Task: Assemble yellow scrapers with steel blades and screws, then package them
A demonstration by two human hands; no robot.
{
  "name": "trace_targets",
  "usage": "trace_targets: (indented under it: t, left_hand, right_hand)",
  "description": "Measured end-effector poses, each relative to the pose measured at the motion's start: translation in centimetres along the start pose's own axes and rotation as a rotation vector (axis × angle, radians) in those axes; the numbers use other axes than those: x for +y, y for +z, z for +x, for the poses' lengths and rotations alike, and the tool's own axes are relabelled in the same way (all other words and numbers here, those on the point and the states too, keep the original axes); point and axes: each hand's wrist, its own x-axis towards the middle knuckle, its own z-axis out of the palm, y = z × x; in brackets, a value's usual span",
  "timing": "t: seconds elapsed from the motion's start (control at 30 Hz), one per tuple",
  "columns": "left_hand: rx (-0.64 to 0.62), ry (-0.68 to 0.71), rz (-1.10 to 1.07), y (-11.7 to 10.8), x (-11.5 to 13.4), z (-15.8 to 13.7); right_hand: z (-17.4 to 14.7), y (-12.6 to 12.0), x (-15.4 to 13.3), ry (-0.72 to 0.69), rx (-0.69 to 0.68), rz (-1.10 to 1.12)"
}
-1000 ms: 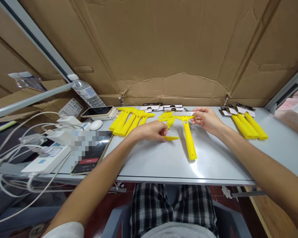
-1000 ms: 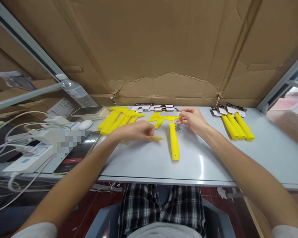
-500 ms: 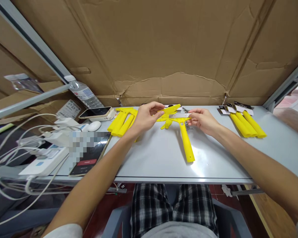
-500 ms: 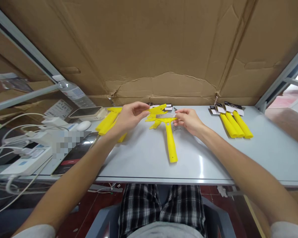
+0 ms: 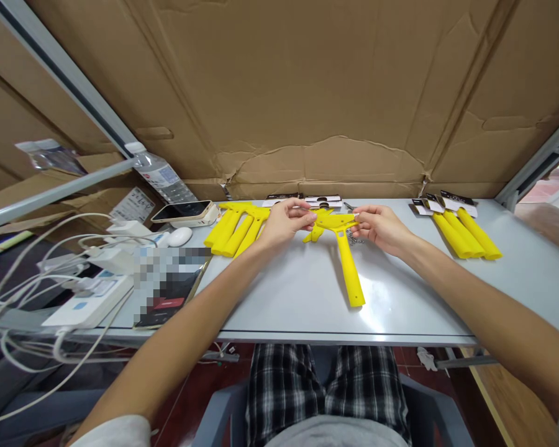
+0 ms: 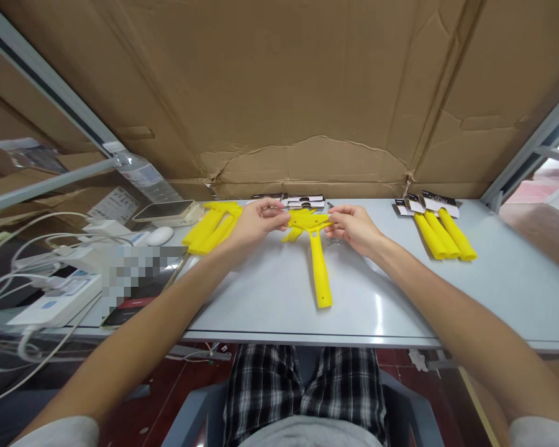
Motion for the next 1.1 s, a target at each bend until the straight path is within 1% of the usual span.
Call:
trace_targets:
  t: [0.1,0.17,0.33,0.47,0.67,0.87,1.0,1.1]
  left_hand:
    - [0.002,-0.084,-0.097,-0.2,-0.4,0.5]
    - [0.025,-0.126,-0.167,-0.3,-0.3,0.7]
    - [0.156,-0.154,-0.322,-0.4,1.0,0.8]
    - [0.157,-0.189,-0.369,-0.2,1.4,0.7]
    - [0.115,-0.223,-0.358,0.3,0.6,0.6]
    - [0.064,-0.244,-0.235,0.4,-0.6,0.5]
    - [0.045,-0.22,-0.162,0.4,-1.5,0.6]
    - [0.036,-0.198,-0.125,0.4,-1.6,0.5]
  right_hand:
    - [0.1,-0.1,0.0,-0.006,-0.001,0.003]
    - [0.2,-0.3,0.1,-0.012,-0.006,0.002]
    - [0.5,-0.6,0.4,-0.03,-0.022,-0.011]
    - [0.6,-0.8,0.5,-0.036,-0.024,-0.015]
    - [0.5,-0.7,0.3,-0.027,-0.027,-0.011]
    - [0.3,-0.5,0.1,-0.03,-0.029,-0.02]
    - [0.3,-0.5,0.1,-0.02,-0.032,-0.026]
    - [0.4,-0.7,0.2,-0.026,-0.039,-0.026]
